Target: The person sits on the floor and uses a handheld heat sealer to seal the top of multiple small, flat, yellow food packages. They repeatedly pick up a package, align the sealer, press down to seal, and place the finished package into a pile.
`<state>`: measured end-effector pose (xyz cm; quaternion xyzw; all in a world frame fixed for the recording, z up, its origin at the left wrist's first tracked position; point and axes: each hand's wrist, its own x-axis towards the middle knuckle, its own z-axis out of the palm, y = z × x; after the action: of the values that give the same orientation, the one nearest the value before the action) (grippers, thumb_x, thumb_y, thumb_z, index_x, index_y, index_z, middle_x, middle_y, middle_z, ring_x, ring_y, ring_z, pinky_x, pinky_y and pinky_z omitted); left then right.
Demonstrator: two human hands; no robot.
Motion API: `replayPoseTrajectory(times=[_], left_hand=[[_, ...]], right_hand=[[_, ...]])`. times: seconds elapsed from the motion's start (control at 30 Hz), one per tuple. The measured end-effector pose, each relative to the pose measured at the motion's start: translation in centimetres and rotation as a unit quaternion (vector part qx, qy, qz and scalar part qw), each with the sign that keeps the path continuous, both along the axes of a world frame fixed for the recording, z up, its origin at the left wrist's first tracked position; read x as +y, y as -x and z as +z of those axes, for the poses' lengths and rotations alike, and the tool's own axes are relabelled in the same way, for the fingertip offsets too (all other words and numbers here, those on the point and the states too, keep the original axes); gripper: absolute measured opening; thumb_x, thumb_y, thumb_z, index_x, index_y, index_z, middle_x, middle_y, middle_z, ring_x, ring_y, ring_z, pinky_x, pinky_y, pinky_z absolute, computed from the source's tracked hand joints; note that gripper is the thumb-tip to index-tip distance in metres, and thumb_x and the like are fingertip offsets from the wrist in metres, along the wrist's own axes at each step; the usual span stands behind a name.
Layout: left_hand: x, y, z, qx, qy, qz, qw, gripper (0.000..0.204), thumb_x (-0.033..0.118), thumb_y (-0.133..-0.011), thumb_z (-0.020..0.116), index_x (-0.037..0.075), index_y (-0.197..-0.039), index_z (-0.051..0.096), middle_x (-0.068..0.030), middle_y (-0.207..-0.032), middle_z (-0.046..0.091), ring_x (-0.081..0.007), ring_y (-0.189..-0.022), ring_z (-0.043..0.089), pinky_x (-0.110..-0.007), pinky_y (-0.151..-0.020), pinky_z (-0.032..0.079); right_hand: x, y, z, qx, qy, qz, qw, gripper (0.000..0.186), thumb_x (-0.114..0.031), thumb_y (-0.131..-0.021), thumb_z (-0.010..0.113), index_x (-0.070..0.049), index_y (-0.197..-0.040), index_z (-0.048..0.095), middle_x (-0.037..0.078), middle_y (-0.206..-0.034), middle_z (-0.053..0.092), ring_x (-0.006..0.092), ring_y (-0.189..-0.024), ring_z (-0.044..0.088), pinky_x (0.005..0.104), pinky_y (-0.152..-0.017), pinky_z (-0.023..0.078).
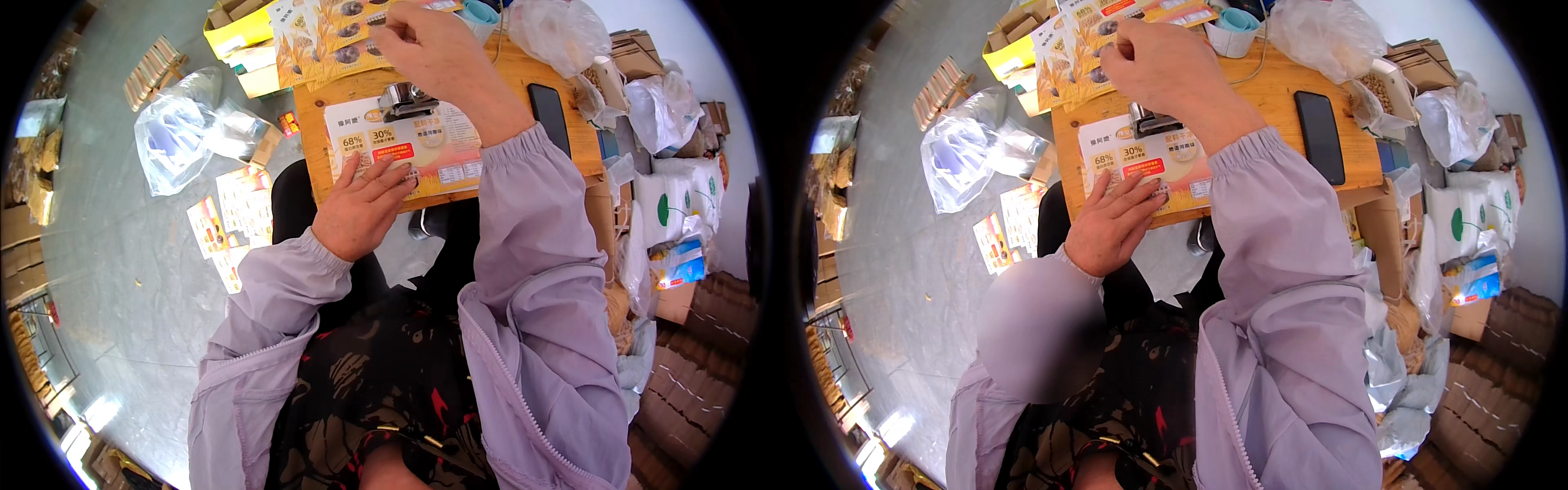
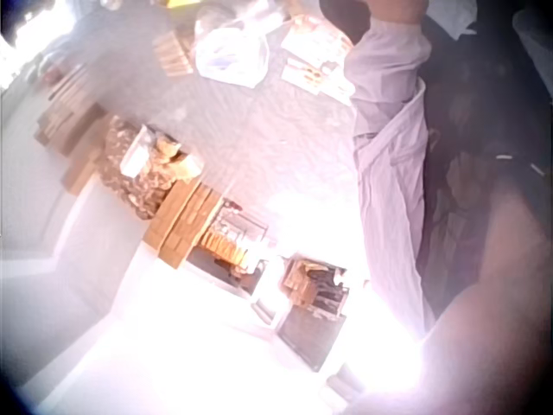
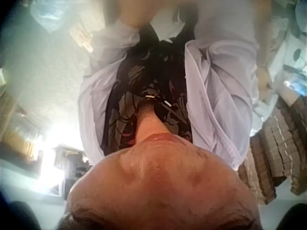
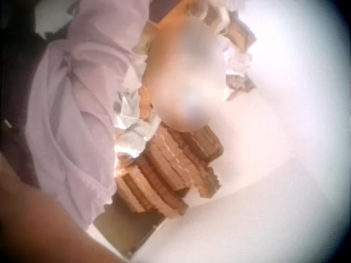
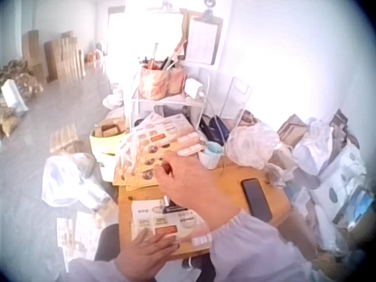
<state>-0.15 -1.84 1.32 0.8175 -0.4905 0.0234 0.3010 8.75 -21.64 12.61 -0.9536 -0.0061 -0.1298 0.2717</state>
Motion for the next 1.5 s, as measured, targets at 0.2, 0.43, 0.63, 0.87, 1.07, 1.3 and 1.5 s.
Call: replayPoseTrajectory(times=[0.2,0.43,0.63,0.87,1.07,1.3,1.5], left_hand=[[-0.1,0.1,0.3,0.013,-0.007,0.001,1.000,0.043,0.009,-0.089,0.067,0.013,-0.131,0.063,-0.0058,-0.137,0.061,-0.0290,-0.135,0.052,-0.058,-0.115,0.030],[0.1,0.1,0.5,0.041,-0.019,-0.002,0.999,0.043,0.007,-0.088,0.067,0.012,-0.131,0.063,-0.0056,-0.138,0.060,-0.0288,-0.137,0.050,-0.058,-0.116,0.029],[0.0,0.1,0.3,0.029,-0.009,-0.004,1.000,0.043,0.007,-0.088,0.067,0.012,-0.131,0.063,-0.0062,-0.138,0.060,-0.0292,-0.137,0.050,-0.059,-0.115,0.029],[0.0,-0.1,0.4,0.019,-0.003,-0.008,1.000,0.039,0.010,-0.091,0.065,0.011,-0.130,0.064,-0.0082,-0.136,0.061,-0.0301,-0.136,0.051,-0.058,-0.116,0.029],[-0.1,0.0,0.5,0.029,0.005,-0.005,1.000,0.041,0.016,-0.092,0.067,0.011,-0.132,0.062,-0.0088,-0.138,0.060,-0.0304,-0.134,0.052,-0.057,-0.115,0.030],[1.4,1.2,0.2,-0.045,-0.017,-0.031,0.998,0.040,0.008,-0.089,0.067,0.008,-0.128,0.063,-0.0107,-0.131,0.064,-0.0308,-0.122,0.060,-0.047,-0.103,0.047],[2.1,1.8,2.5,0.064,0.086,0.085,0.991,0.034,0.003,-0.087,0.067,0.007,-0.120,0.067,-0.0123,-0.103,0.073,-0.0305,-0.090,0.072,-0.034,-0.078,0.059]], right_hand=[[-0.1,-0.7,-0.5,0.042,0.076,0.050,0.995,0.040,-0.044,-0.091,0.053,-0.008,-0.093,0.071,0.012,-0.090,0.074,0.0323,-0.085,0.070,0.0424,-0.079,0.054],[0.2,-1.5,-2.0,0.097,0.057,0.043,0.993,0.040,-0.045,-0.091,0.052,-0.011,-0.105,0.070,0.012,-0.098,0.074,0.0318,-0.094,0.070,0.0430,-0.084,0.054],[0.0,-1.3,-1.7,0.117,0.061,0.037,0.991,0.037,-0.043,-0.090,0.053,-0.012,-0.103,0.069,0.011,-0.095,0.074,0.0310,-0.091,0.070,0.0433,-0.081,0.054],[-0.5,-1.3,0.2,0.074,0.037,0.009,0.997,0.036,-0.043,-0.091,0.054,-0.011,-0.095,0.069,0.010,-0.090,0.074,0.0294,-0.089,0.071,0.0413,-0.076,0.054],[-3.1,0.5,5.2,-0.054,-0.155,0.052,0.985,0.029,-0.029,-0.098,0.059,-0.002,-0.088,0.061,0.004,-0.071,0.060,0.0124,-0.066,0.056,0.0312,-0.059,0.043],[-6.3,5.9,10.5,-0.051,-0.191,-0.029,0.980,0.025,-0.023,-0.100,0.060,-0.003,-0.085,0.059,-0.001,-0.068,0.052,0.0057,-0.065,0.047,0.0251,-0.056,0.037],[-11.8,8.7,9.3,-0.087,-0.113,-0.056,0.988,0.032,-0.035,-0.099,0.058,-0.005,-0.089,0.058,-0.002,-0.065,0.049,0.0092,-0.061,0.046,0.0280,-0.059,0.037]])
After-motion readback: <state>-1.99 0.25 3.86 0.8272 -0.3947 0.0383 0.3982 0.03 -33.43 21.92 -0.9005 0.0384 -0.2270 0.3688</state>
